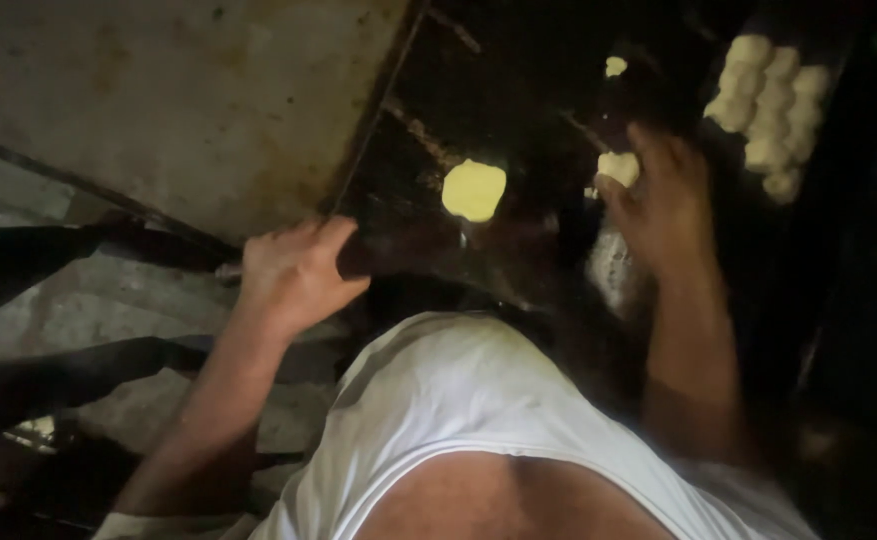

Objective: The recorder uses a rolling pin to flatten small pieces of dough on a work surface.

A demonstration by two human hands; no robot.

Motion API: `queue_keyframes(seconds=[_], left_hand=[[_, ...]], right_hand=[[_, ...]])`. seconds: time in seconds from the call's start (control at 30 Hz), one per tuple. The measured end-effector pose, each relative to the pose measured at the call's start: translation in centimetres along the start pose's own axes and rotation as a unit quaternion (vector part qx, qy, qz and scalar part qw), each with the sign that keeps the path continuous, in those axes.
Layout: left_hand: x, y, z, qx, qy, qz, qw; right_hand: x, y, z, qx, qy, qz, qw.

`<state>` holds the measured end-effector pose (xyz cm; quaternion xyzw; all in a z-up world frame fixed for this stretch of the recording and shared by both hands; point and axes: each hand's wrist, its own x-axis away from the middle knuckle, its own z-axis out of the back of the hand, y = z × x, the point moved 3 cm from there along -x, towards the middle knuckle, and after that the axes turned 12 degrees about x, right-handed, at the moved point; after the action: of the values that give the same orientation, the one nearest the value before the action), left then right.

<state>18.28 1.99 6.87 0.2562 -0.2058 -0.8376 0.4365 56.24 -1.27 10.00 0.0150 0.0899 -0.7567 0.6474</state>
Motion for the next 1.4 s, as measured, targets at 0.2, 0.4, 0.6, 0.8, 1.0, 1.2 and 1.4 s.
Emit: queue_keyframes(seconds=[0.2,0.4,0.6,0.8,1.0,1.2,1.4], left_hand=[[1.4,-2.5,-0.3,0.047,0.041,0.061,0.996],[1.8,-4.5,-0.4,0.094,0.017,0.127,0.987],[2.9,-5.4,-0.1,0.126,0.056,0.095,0.986],[3.0,-6.2,1.0,0.16,0.026,0.164,0.973],[2.6,-7.2,1.9,0.298,0.06,0.072,0.95],[0.8,-6.1,0.3,0.307,0.006,0.061,0.95],[-3.2,-2.1,-1.5,0.128,0.035,-0.029,0.991]], right_hand=[[-1.0,2.2,-6.7,0.089,-0.06,0.049,0.993],[0.6,2.0,-7.3,0.089,0.049,0.027,0.994],[0.6,2.6,-9.1,0.118,0.129,0.044,0.984],[2.6,3.7,-4.0,-0.061,0.089,0.032,0.994],[10.0,3.6,-3.7,0.011,0.104,-0.026,0.994],[11.6,0.2,-3.3,0.102,0.031,0.02,0.994],[13.0,-2.4,-4.9,0.115,-0.075,0.015,0.99]])
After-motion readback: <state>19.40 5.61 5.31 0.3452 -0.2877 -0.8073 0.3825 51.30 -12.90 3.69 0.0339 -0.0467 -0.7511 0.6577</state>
